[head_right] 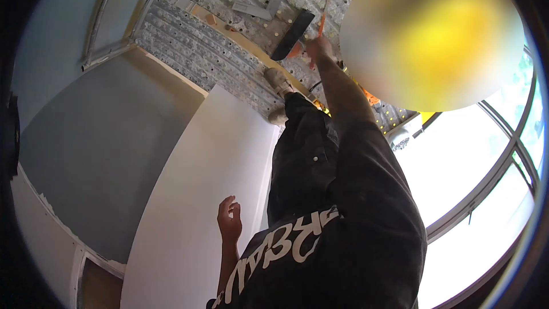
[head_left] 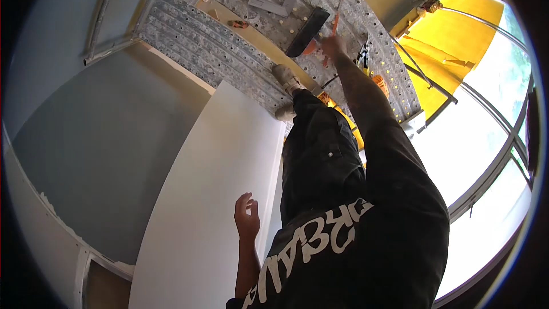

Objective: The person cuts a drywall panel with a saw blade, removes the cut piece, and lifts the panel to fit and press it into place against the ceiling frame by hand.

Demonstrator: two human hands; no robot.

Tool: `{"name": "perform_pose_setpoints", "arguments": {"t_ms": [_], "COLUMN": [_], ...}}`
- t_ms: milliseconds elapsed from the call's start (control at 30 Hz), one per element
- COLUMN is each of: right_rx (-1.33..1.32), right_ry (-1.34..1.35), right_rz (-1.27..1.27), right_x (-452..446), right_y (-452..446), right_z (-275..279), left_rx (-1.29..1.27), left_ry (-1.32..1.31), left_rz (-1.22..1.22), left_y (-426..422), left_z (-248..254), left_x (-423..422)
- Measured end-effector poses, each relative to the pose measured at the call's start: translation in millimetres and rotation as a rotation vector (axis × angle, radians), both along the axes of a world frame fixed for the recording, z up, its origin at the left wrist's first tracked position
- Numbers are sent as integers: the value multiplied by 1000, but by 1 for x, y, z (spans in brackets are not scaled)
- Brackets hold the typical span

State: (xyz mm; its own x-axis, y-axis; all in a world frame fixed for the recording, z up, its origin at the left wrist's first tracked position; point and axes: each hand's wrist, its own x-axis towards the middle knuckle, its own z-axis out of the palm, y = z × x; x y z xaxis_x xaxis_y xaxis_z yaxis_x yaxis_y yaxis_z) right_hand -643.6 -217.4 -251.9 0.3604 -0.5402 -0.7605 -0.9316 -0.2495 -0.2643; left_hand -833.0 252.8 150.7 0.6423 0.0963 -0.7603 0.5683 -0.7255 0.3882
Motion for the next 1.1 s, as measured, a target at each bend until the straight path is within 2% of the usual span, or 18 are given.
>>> {"name": "perform_pose_setpoints", "arguments": {"t_ms": [67, 133, 200, 233, 267, 300, 333, 433, 567, 633, 667, 700, 733, 767, 833, 900, 967, 1100], "right_rx": [-85, -322, -324, -355, 0, -57, 74, -376, -274, -346, -329, -274, -443, -209, -442, -255, -579, -386], "right_ry": [-117, -203, -252, -86, 212, 316, 302, 26, 177, -163, -722, -173, -415, -326, -755, -306, -684, -638], "right_rz": [-74, 77, 520, 654, 582, 616, 887, 1150, 1228, 1624, 1641, 1485, 1598, 1403, 1370, 1060, 1370, 1255], "right_x": [-9, -6, -56, -36, -17, -34, -4, -96, -76, -99, -103, -79, -69, -47, -29, 6, 25, 37], "right_y": [-12, -15, -62, -38, -34, -34, -9, -34, -37, -78, -103, -88, -119, -87, -92, -101, -101, -19], "right_z": [-12, 56, -51, 32, 67, 19, 88, -38, -30, -78, -101, -59, -99, -26, -9, -8, -6, 75], "left_rx": [19, 12, -5, -17, -24, -21, -41, -33, -10, -1, 13, 31, 50, 46, 15, 23, 37, 61], "left_ry": [26, 65, 92, 103, 111, 114, 105, 105, 85, 82, 78, 75, 61, 67, 87, 78, 73, -30], "left_rz": [26, 34, 50, 41, 16, 6, 44, 67, 108, 109, 111, 118, 109, 148, 208, 248, 271, 381], "left_y": [10, 14, 17, 15, 13, 13, 13, 14, 23, 26, 28, 30, 32, 34, 39, 41, 48, 61], "left_z": [-2, -7, -11, -12, -12, -13, -13, -15, -12, -5, -5, -4, -4, -5, -6, 2, -5, -33], "left_x": [-9, -17, -28, -29, -29, -29, -31, -43, -60, -65, -71, -76, -82, -87, -96, -106, -118, -164]}}
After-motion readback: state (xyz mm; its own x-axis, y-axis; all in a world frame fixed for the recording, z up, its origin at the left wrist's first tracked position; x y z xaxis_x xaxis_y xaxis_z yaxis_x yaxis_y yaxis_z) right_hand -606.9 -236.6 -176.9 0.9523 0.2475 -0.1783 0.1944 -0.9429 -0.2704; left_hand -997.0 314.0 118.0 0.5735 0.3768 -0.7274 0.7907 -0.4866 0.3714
